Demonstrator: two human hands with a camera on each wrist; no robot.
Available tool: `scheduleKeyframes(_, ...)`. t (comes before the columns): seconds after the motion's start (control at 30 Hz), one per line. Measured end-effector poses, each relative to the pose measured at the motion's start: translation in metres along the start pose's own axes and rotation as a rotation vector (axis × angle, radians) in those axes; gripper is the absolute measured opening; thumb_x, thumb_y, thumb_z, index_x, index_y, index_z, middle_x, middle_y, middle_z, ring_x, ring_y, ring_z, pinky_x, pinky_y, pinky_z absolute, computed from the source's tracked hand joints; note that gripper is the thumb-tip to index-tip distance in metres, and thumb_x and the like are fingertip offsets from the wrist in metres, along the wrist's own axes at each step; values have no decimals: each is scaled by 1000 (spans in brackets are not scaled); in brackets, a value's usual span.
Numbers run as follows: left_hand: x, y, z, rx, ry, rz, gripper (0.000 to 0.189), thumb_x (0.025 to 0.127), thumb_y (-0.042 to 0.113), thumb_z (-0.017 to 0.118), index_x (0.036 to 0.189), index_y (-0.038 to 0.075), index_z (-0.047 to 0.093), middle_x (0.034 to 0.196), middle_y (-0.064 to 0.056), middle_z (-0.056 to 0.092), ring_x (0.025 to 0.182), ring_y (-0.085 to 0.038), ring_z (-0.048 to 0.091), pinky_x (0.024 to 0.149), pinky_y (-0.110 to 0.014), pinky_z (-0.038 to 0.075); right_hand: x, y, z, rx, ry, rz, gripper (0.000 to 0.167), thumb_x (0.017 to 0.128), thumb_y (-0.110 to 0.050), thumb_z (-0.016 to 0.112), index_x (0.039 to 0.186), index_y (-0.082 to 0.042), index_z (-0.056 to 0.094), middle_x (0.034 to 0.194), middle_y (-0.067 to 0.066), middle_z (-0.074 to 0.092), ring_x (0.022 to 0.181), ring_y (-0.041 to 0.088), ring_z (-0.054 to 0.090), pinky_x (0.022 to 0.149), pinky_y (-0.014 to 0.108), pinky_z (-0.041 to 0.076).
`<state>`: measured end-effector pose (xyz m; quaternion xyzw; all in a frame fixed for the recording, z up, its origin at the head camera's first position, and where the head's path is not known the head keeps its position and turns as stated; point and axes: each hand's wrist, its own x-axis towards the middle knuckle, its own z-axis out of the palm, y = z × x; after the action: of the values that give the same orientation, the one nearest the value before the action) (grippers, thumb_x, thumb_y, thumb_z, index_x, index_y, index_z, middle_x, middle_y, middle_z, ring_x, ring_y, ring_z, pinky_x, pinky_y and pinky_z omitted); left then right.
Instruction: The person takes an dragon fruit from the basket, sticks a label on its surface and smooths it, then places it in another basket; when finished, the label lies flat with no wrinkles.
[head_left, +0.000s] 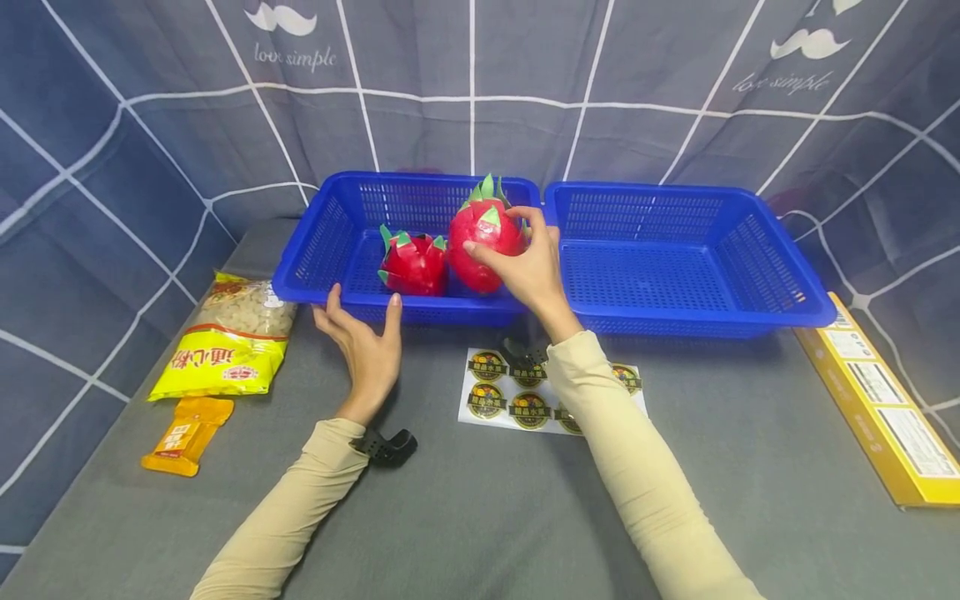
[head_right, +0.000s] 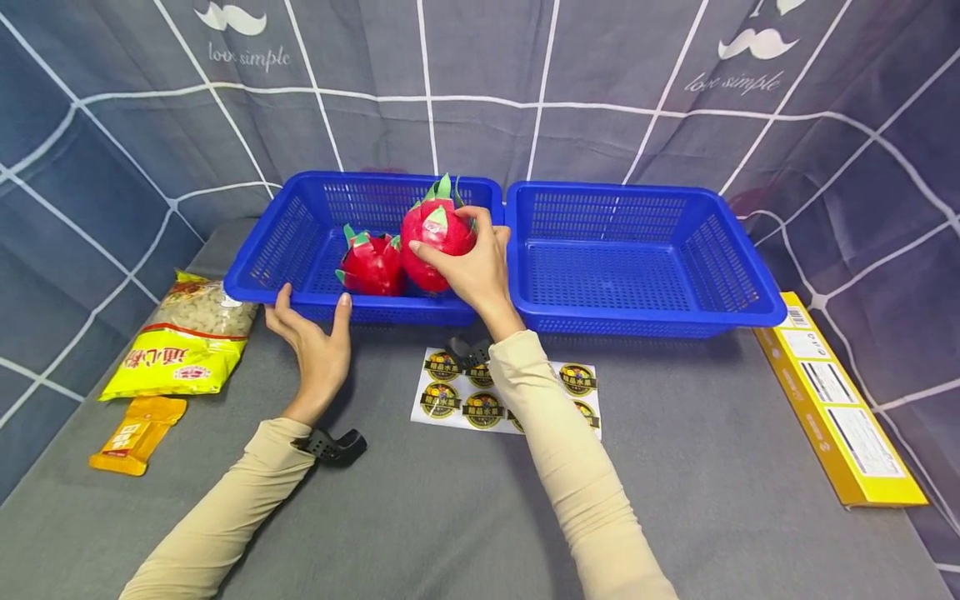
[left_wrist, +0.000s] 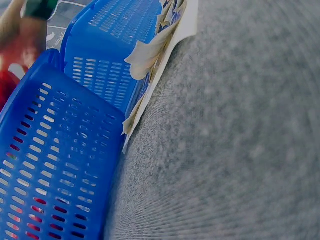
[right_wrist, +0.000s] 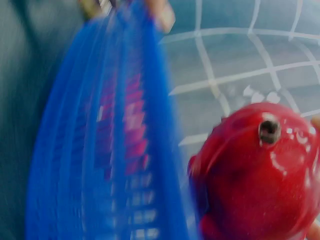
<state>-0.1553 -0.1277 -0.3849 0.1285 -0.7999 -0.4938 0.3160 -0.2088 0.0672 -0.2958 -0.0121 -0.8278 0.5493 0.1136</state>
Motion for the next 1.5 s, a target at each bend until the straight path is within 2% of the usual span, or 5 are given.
scheduleKeyframes(0.5, -1, -3, 1, 9, 10, 19, 78, 81, 46, 61, 137, 14, 19, 144, -19, 3, 138, -27, 7, 114, -41, 13, -81, 12, -47, 225, -131, -19, 64, 68, -16, 75, 121, -10, 41, 105, 10, 46, 90, 23, 55, 73, 35, 54)
scheduleKeyframes(0.7, -1, -2, -1, 9, 10, 22, 77, 81, 46, 61, 137, 14, 19, 144, -19, 4, 138, -28, 7, 114, -41, 13, -118, 62, -53, 363, -210, -90, 65, 67, -8, 77, 120, -7, 39, 110, 11, 45, 101, 25, 54, 72, 37, 55)
scheduleKeyframes(1.1, -3, -3, 0, 22, 8, 15, 79, 80, 48, 61, 138, 13, 19, 144, -21, 4, 139, -30, 4, 114, -43, 13, -204, 68, -67, 364, -263, -118, 63, 61, 5, 76, 110, 0, 37, 108, 9, 49, 90, 12, 60, 66, 33, 56)
scheduleKeyframes(1.27, -4, -3, 0, 27, 1, 16, 79, 81, 47, 61, 138, 12, 20, 143, -21, 5, 138, -30, 4, 114, -43, 12, -238, 76, -70, 301, -231, -53, 65, 59, 2, 78, 110, -1, 38, 107, 4, 48, 92, 10, 59, 63, 31, 56)
scheduleKeyframes(1.5, -3, -3, -2, 18, 3, 22, 78, 81, 47, 60, 138, 13, 19, 143, -22, 4, 138, -31, 3, 114, -44, 12, -262, 72, -72, 267, -165, 229, 67, 58, -7, 80, 111, -9, 40, 104, 4, 40, 87, 16, 60, 63, 28, 55)
